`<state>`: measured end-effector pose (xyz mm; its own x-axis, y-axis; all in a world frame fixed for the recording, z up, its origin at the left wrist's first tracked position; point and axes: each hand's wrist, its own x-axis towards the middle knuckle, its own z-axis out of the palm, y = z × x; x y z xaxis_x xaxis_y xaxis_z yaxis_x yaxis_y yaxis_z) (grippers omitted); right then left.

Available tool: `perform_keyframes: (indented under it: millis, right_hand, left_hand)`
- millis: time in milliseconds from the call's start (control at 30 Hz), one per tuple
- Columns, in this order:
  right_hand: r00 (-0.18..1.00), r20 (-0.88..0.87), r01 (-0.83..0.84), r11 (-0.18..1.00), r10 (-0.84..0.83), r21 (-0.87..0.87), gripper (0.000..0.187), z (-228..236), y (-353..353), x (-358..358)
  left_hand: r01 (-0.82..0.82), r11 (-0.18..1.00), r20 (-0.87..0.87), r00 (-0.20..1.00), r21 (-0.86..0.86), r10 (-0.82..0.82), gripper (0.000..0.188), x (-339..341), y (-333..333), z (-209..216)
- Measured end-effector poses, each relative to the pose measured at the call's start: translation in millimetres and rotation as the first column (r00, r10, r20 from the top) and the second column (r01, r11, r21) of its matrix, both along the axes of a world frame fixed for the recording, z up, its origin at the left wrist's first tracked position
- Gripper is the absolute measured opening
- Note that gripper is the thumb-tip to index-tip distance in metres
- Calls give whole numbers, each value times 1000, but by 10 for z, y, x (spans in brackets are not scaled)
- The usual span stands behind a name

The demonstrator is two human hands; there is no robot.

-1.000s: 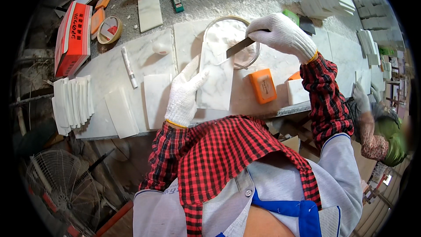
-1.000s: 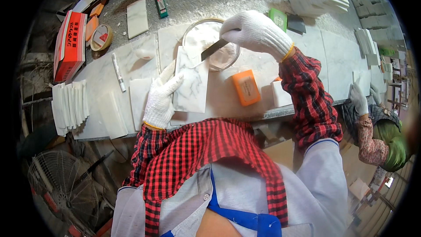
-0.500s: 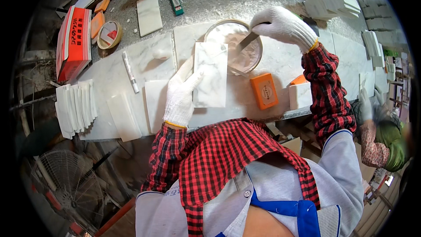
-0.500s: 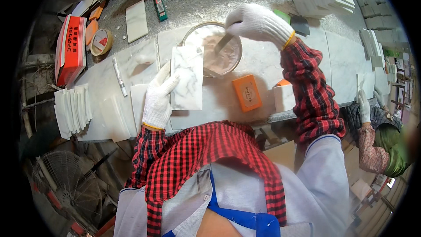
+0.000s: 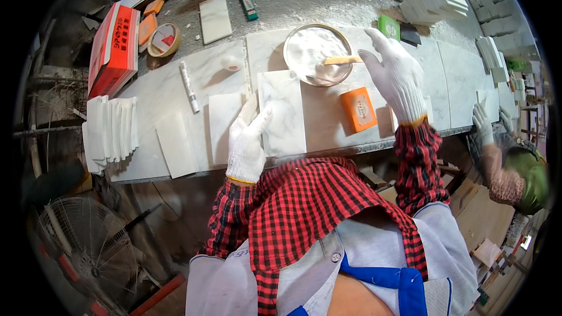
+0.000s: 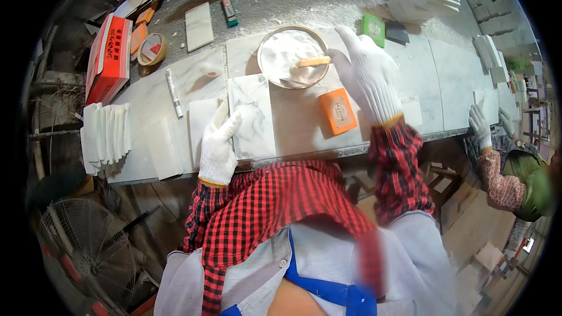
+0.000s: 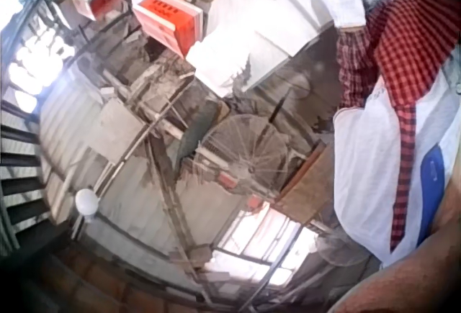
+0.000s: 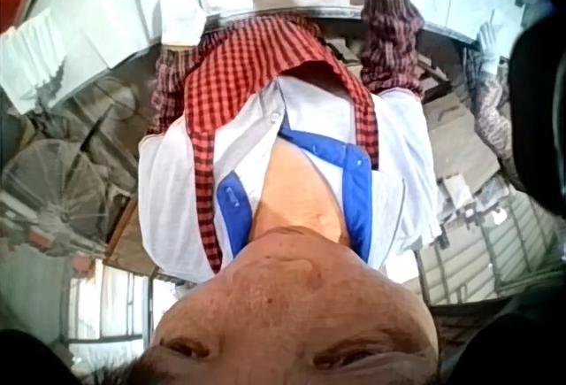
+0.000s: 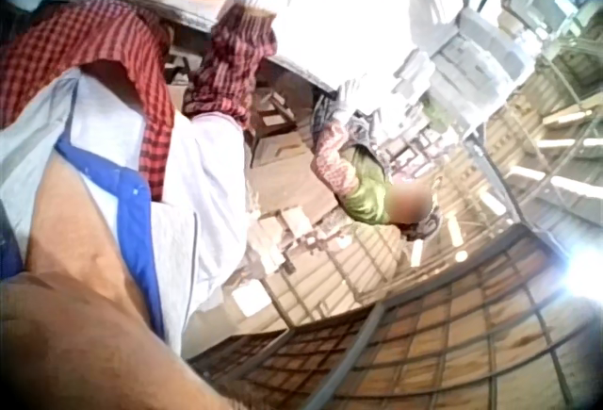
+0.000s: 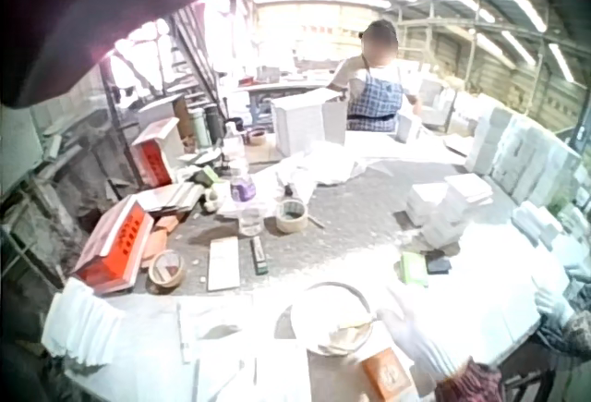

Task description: The person repeatedly sands the edges and surfaces of small white rectangular tiles using a metal file and an orange sanding block. They handle the tiles one at a time, turning them over and smoothing different sides before placing them back on the table.

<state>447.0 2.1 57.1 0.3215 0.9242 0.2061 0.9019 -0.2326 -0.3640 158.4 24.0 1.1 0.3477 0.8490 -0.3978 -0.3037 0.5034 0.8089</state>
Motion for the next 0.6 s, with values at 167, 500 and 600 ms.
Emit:
perform_keyframes:
  millis: [167,500,600]
  right_hand:
    - [742,-610,-155,956,279,249,48,-191,102,-798]
    - [786,-592,-164,983,179,80,59,-1046,1228,-1937]
    - [737,-659,-170,985,153,39,56,-1070,1221,-1796]
  left_hand:
    - [-78,995,31,997,67,77,57,-351,-177,215]
    - [-278,959,28,961,56,276,54,-1130,-307,315]
    - [-257,962,68,966,92,251,52,-1155,-226,272]
